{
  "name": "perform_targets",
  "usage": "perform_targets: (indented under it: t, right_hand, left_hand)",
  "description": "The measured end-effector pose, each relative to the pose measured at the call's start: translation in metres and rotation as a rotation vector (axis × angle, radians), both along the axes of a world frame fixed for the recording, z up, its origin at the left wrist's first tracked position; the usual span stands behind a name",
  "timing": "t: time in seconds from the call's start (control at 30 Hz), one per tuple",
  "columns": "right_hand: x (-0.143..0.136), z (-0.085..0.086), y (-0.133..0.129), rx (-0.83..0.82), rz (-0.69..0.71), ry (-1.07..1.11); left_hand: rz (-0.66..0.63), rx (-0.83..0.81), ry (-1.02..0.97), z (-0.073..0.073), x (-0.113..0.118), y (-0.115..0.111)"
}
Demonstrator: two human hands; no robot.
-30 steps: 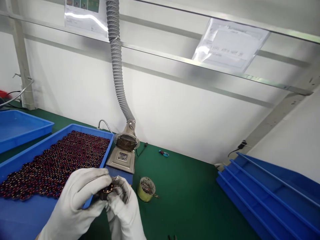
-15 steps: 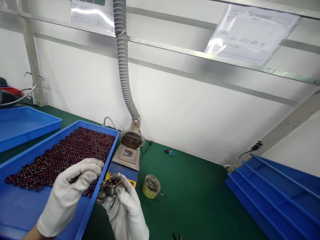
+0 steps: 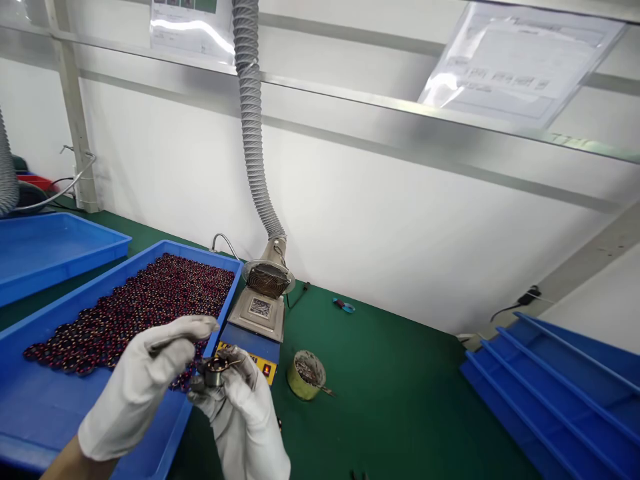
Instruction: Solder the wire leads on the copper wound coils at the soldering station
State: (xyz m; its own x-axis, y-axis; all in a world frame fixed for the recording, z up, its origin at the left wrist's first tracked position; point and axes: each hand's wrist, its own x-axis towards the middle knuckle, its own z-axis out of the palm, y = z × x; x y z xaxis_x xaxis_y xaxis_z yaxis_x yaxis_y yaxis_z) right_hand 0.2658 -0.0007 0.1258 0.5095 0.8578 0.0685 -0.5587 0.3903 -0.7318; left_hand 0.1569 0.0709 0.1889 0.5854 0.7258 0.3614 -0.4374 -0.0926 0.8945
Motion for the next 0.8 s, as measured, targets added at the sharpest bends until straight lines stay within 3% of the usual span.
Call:
perform_targets:
  t: [0.1, 0.17, 0.3, 0.37, 0.5, 0.57, 0.8]
  right_hand:
    - [-0.014, 0.014, -0.008, 0.032, -0.014, 0.072]
    - [-0.024, 0.028, -0.016, 0.040, 0.022, 0.114]
    - [-0.028, 0.046, -0.027, 0.057, 0.137, 0.242]
    - [-0.025, 0.048, -0.028, 0.083, 0.172, 0.301]
    - [-0.020, 0.041, -0.029, 0.075, 0.137, 0.308]
    - [-0.020, 0.037, -0.029, 0.059, 0.126, 0.315]
    - [-0.025, 0.040, -0.029, -0.022, 0.109, 0.169]
  left_hand:
    - [-0.106, 0.184, 0.099, 0.006, 0.000, 0.000]
    - [-0.080, 0.225, 0.030, 0.005, 0.000, -0.001]
    - [0.050, 0.055, -0.026, 0.002, -0.005, 0.001]
    - [0.087, 0.075, 0.012, 0.002, -0.008, 0.002]
    - [-0.029, 0.457, 0.165, 0.003, -0.008, -0.003]
    - [-0.034, 0.548, 0.184, 0.002, -0.007, -0.007]
    - [-0.111, 0.414, 0.070, 0.001, -0.005, 0.002]
